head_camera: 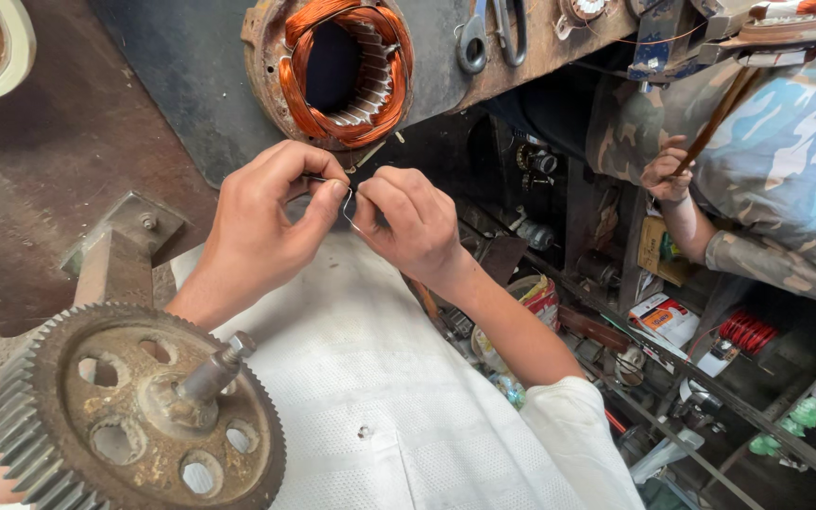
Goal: The person strips insulation from copper wires using scissors and a small tool, then twists and connects the wires to a motor stator assembly. The person uses a brush to clean or apply a substance to the stator windings.
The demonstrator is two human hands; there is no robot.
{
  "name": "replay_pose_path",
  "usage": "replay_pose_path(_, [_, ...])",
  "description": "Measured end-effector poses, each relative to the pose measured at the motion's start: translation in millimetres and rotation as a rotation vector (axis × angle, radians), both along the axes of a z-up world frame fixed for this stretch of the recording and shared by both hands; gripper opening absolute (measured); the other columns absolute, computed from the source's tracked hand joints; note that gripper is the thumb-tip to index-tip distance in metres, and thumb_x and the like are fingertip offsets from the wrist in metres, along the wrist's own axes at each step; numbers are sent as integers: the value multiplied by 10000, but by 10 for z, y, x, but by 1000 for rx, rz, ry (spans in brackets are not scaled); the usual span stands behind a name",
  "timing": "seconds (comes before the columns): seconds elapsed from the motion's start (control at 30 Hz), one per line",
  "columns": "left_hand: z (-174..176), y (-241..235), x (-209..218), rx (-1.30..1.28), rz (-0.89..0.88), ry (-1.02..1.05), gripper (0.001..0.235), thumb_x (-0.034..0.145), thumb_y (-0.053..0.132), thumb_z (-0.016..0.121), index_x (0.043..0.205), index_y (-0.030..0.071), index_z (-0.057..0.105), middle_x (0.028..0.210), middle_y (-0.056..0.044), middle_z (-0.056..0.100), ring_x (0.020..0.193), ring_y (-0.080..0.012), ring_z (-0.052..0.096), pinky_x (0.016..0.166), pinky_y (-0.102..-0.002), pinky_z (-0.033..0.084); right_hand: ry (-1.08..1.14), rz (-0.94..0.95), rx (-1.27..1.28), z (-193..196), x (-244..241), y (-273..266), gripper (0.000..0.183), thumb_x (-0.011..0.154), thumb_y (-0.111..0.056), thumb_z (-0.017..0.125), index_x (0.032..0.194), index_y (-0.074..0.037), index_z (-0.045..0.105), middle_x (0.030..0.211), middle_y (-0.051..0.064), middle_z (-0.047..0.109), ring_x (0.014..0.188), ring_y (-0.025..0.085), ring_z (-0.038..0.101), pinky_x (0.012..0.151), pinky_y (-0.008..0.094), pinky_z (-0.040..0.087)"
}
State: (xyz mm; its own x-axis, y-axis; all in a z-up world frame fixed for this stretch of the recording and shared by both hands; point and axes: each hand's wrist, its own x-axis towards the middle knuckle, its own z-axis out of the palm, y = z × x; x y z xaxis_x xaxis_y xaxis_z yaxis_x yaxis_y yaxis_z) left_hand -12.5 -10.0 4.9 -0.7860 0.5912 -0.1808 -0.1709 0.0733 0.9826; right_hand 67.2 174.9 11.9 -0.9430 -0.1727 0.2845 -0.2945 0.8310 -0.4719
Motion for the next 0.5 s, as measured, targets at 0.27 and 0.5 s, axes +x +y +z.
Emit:
replay_pose_path(0.27, [-16, 39, 17, -63, -6, -32, 83, 964, 72, 727, 1023, 21, 697, 941, -58, 708, 785, -136, 654, 675, -303, 517, 30, 107, 47, 84, -34, 119, 222, 930, -2, 752, 1102, 2, 612, 1010, 99, 640, 851, 244, 702, 705, 325, 622])
replay_pose_path(0.5, [-32, 15, 85, -82, 44, 265, 87, 996, 35, 724, 1065, 34, 672, 1004, -72, 688, 932, -221, 672, 789, -341, 527, -780, -624, -1233, 83, 318, -96, 216, 967, -28, 780, 1116, 10, 627, 1031, 116, 660, 868, 246, 717, 727, 322, 631])
